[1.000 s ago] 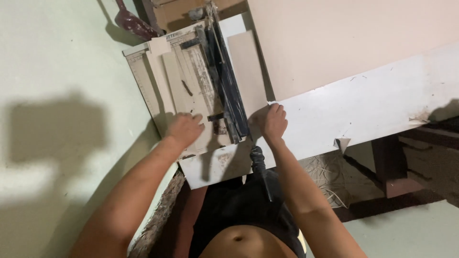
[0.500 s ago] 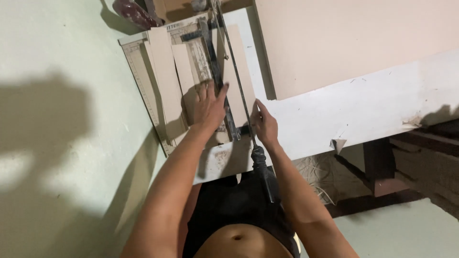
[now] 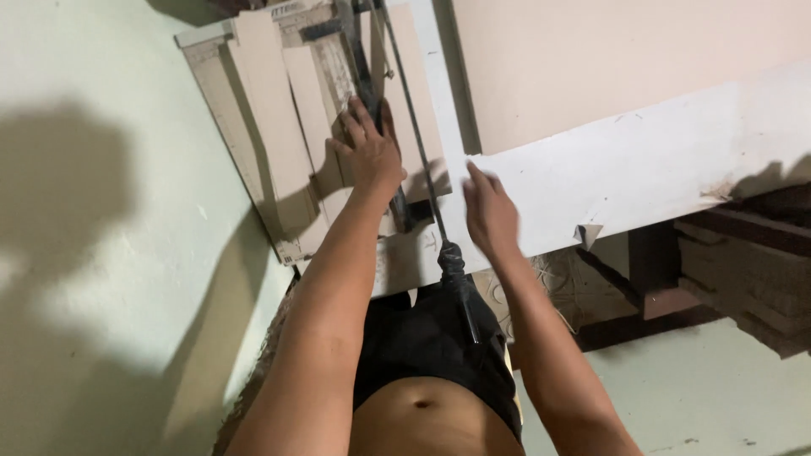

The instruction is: The person operates a manual paper cutter to slice large sheets of light-colored paper. They repeatedly align the paper against the machine's guide, pull down the cutting lever to slice the sheet, and then remove the cut pieces.

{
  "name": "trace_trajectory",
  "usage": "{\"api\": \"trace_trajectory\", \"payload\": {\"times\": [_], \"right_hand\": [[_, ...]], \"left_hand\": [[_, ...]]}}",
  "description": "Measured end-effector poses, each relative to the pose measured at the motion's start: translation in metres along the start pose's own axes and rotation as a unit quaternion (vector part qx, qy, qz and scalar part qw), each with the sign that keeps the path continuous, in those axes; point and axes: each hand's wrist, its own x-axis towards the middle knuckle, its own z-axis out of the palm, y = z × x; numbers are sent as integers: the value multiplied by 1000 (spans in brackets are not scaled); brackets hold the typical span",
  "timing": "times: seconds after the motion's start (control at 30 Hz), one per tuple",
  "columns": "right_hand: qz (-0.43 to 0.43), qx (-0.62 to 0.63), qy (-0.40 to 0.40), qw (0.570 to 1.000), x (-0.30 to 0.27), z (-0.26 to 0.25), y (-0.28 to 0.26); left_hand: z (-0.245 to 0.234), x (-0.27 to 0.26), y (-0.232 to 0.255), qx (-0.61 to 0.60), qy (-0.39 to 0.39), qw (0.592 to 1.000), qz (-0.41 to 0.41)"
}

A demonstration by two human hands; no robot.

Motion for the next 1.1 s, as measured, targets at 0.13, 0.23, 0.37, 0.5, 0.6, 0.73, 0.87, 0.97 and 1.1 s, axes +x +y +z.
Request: {"api": "trace_trajectory", "payload": {"times": [0.13, 0.23, 0.37, 0.5, 0.6, 0.73, 0.87, 0.97, 1.1], "right_hand": [[35, 19, -89, 995, -103, -56, -57], [34, -58, -115, 991, -91, 48, -15], [-3, -55, -64, 996, -46, 131, 55], [30, -3, -116, 993, -80, 55, 15], [42, 90, -166, 981, -112, -40, -35], [25, 61, -186, 980, -97, -64, -32], [-7, 46, 23, 999, 10, 26, 28], [23, 24, 51, 998, 51, 43, 1], [41, -119, 42, 991, 91, 75, -2]], "left_hand": [[8, 5, 0, -26, -1, 1000, 14], [-1, 2, 2, -42, 9, 999, 15], [-15, -11, 6, -44, 32, 998, 19], [-20, -19, 0, -49, 20, 998, 17], [-34, -42, 0, 45, 45, 995, 78], [2, -42, 1, 2, -9, 985, 175], [26, -66, -26, 50, 44, 947, 315], [28, -81, -65, 199, 227, 820, 486], [33, -47, -121, 288, 123, 876, 368]]}}
